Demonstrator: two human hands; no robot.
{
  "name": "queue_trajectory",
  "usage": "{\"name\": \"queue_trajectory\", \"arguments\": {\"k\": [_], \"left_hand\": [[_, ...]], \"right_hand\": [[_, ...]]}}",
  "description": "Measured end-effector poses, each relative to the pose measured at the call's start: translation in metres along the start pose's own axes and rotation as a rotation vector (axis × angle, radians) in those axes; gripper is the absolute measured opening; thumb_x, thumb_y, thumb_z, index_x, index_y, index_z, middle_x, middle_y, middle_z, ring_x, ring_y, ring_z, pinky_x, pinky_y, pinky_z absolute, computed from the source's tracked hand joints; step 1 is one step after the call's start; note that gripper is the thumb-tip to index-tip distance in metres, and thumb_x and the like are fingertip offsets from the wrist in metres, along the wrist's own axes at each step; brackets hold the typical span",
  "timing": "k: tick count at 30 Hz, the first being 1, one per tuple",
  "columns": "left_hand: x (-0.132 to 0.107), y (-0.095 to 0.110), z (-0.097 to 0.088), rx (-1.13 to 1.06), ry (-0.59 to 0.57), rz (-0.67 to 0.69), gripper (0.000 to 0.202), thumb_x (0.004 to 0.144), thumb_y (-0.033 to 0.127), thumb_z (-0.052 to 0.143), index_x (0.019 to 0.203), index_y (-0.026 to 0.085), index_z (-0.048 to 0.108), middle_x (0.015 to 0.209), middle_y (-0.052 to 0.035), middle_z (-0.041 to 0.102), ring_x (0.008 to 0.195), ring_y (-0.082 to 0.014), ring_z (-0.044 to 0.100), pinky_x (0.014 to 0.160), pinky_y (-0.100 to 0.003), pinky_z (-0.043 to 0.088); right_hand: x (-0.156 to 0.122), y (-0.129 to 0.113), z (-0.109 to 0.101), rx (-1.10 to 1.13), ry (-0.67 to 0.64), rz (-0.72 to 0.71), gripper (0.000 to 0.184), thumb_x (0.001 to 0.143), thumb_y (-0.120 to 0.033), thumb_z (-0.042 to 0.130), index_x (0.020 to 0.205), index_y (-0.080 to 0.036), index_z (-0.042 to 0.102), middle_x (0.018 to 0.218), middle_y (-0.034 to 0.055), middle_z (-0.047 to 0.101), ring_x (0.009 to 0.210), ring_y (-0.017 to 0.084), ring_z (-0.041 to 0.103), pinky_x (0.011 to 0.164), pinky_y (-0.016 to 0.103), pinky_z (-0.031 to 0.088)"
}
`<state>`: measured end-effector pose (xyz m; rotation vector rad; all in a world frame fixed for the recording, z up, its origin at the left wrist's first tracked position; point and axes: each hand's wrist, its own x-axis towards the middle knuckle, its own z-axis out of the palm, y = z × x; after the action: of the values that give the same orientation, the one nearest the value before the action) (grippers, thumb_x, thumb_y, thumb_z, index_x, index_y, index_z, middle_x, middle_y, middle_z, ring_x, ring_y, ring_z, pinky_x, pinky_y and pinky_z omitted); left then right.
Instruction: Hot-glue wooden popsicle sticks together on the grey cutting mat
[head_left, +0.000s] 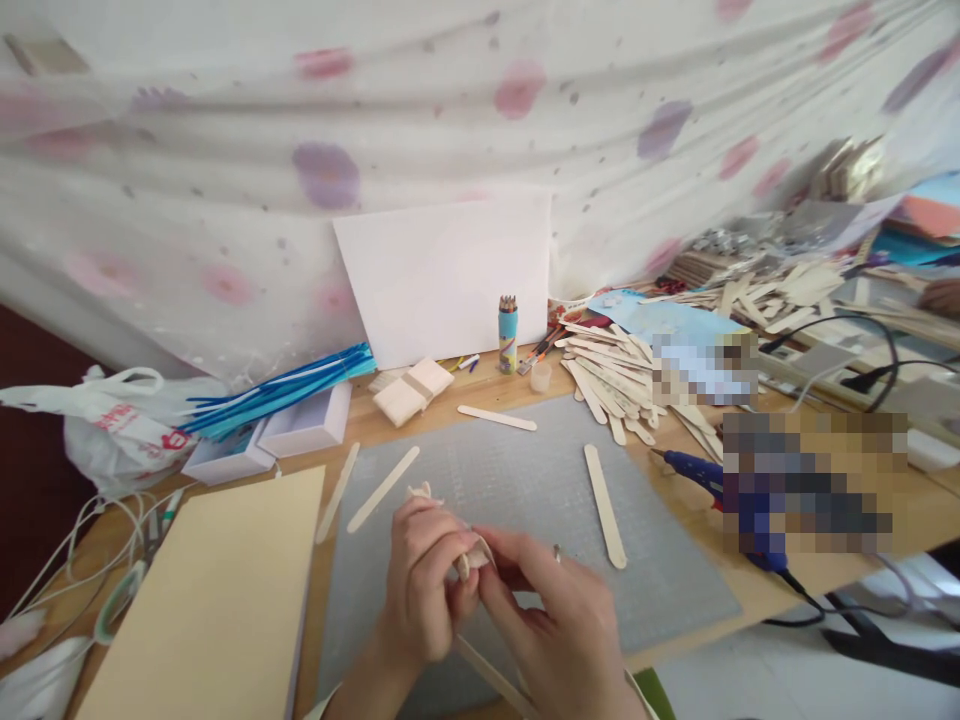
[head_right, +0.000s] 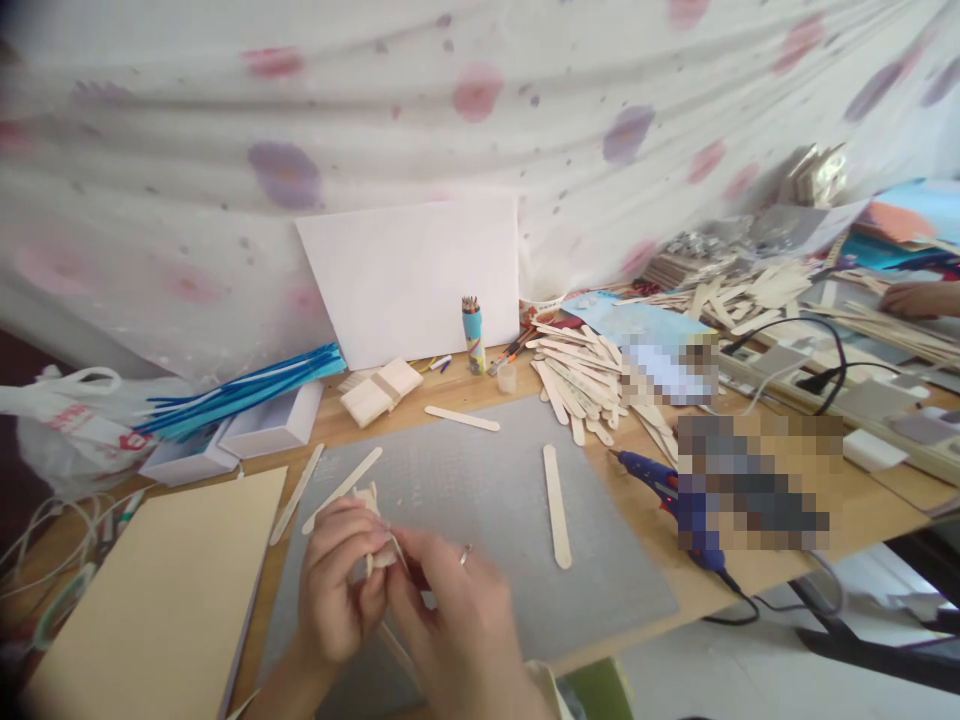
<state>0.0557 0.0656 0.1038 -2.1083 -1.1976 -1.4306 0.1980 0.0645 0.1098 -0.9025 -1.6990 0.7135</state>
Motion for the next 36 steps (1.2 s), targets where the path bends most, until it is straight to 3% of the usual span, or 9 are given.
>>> {"name": "queue_trajectory", "arguments": {"k": [7, 14, 19, 22, 27, 36], "left_hand": [[-0.002, 0.009, 0.001, -0.02, 0.072, -0.062, 0.024, 0.099, 0.034, 0.041, 0.093, 0.02, 0.059, 0.08, -0.0023, 0.064, 0.068, -0.0165, 0.063, 0.081, -0.04, 0.051], [-0.005, 0.015, 0.0, 0.003, 0.111, -0.109, 0.025, 0.101, 0.032, 0.038, 0.094, 0.021, 0.06, 0.083, -0.0024, 0.064, 0.072, -0.0171, 0.066, 0.09, -0.045, 0.051], [-0.002, 0.019, -0.003, -0.01, 0.102, -0.113, 0.025, 0.101, 0.032, 0.039, 0.094, 0.019, 0.059, 0.083, -0.0038, 0.064, 0.074, -0.0179, 0.068, 0.092, -0.049, 0.053], [0.0, 0.021, -0.004, -0.024, 0.122, -0.123, 0.023, 0.101, 0.032, 0.04, 0.094, 0.02, 0.058, 0.083, -0.0025, 0.064, 0.074, -0.017, 0.069, 0.092, -0.048, 0.054], [0.002, 0.023, -0.006, -0.039, 0.146, -0.16, 0.024, 0.102, 0.034, 0.039, 0.093, 0.022, 0.058, 0.084, -0.0004, 0.064, 0.075, -0.016, 0.07, 0.094, -0.047, 0.057], [0.01, 0.028, -0.015, -0.081, 0.174, -0.151, 0.016, 0.1, 0.025, 0.044, 0.09, 0.023, 0.057, 0.079, 0.0014, 0.062, 0.07, -0.0149, 0.068, 0.097, -0.046, 0.059]], "right_hand": [[-0.006, -0.007, -0.001, -0.038, 0.042, -0.031, 0.017, 0.09, -0.019, 0.06, 0.102, -0.024, 0.071, 0.073, -0.0003, 0.076, 0.058, 0.012, 0.07, 0.059, 0.017, 0.056], [-0.004, -0.009, -0.002, -0.016, 0.053, -0.116, 0.025, 0.088, -0.012, 0.059, 0.107, -0.026, 0.066, 0.075, -0.0033, 0.075, 0.059, 0.009, 0.07, 0.059, 0.012, 0.054], [-0.006, -0.012, -0.005, -0.034, 0.037, -0.147, 0.024, 0.088, -0.012, 0.06, 0.108, -0.025, 0.066, 0.078, -0.0006, 0.076, 0.059, 0.01, 0.07, 0.051, 0.012, 0.051], [-0.007, -0.014, -0.005, -0.055, 0.043, -0.149, 0.025, 0.09, -0.012, 0.058, 0.11, -0.025, 0.066, 0.08, 0.0022, 0.076, 0.059, 0.012, 0.07, 0.052, 0.016, 0.053], [-0.008, -0.018, -0.001, -0.071, 0.089, -0.17, 0.027, 0.091, -0.012, 0.056, 0.112, -0.026, 0.067, 0.066, -0.0003, 0.072, 0.061, 0.015, 0.071, 0.057, 0.021, 0.055], [-0.012, -0.02, -0.003, -0.175, 0.116, -0.241, 0.032, 0.089, -0.013, 0.06, 0.117, -0.029, 0.067, 0.071, 0.0001, 0.075, 0.057, 0.014, 0.068, 0.054, 0.023, 0.055]]}}
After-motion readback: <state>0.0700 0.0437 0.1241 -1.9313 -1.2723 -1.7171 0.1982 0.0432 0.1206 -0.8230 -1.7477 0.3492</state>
